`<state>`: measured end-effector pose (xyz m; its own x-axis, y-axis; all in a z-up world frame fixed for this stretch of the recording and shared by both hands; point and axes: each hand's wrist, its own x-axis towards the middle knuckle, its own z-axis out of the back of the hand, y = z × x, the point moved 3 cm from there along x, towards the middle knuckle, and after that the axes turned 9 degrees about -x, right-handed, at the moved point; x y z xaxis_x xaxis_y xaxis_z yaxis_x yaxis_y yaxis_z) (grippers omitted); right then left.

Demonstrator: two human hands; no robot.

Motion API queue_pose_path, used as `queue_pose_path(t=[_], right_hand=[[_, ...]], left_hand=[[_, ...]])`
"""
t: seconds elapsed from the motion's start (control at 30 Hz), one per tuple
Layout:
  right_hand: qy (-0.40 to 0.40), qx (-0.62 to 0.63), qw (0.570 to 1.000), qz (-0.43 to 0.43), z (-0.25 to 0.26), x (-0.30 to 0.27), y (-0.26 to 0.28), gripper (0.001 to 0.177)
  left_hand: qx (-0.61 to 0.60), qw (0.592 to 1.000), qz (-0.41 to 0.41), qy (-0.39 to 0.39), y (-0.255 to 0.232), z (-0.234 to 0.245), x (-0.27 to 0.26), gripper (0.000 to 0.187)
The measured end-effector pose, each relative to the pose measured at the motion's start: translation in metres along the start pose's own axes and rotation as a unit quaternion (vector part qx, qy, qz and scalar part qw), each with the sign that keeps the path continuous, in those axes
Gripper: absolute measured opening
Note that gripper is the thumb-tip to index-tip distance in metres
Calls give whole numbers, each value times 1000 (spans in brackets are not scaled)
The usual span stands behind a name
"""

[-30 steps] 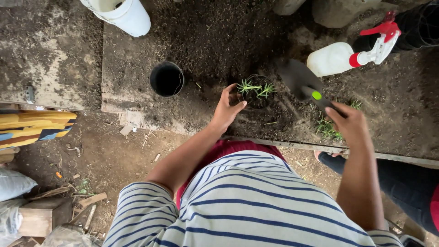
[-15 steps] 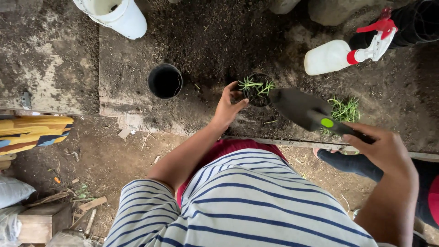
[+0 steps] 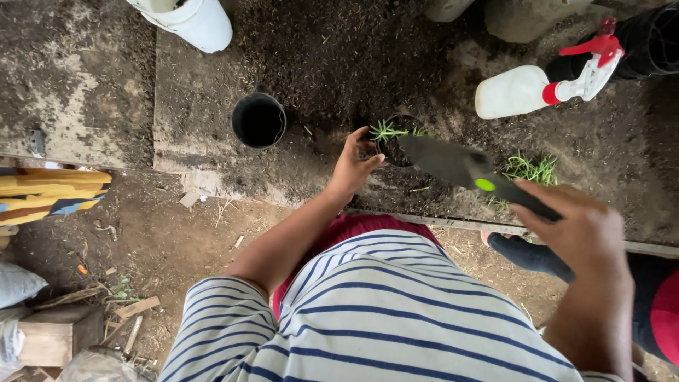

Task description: The person fills a small black plastic pot with soil using a hand trowel and then carefully plants several small green seedlings into the soil.

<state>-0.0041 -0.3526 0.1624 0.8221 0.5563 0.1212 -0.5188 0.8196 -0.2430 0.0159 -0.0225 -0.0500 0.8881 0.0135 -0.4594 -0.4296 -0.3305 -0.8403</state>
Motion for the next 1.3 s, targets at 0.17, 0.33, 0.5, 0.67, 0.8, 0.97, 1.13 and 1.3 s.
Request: queue_pose_path(t=[0.17,0.33,0.5,0.67,0.8,0.97,1.13,1.3], right_hand=[[26,231,949,-212,-23,-28,-36,42],[77,229,918,-315,-105,-12,7,36],[183,393,846,-310,-106,34,68,47],[-78,376,921,-72,-141,85,60,33],[-121,391,912,22,-107,148,91,40],[43,439,891,112,-81,182,111,25],[77,428,898,69,-100,173,83,18],[57,478,876,34,-108,146,66,18]], left_hand=[[-7,1000,20,18,-15,-3,-16,74],[-9,999,-5,30,24,15,-17,48],[88,991,-94,31,31,24,-34,28],[241,955,-160,71,11,6,-43,47],[251,943,-198,90,7,-5,-44,33],[223,938,-257,71,0,-12,-40,15],[207,951,-227,39,-4,-4,-36,22],[155,962,-223,15,-14,4,-22,21]])
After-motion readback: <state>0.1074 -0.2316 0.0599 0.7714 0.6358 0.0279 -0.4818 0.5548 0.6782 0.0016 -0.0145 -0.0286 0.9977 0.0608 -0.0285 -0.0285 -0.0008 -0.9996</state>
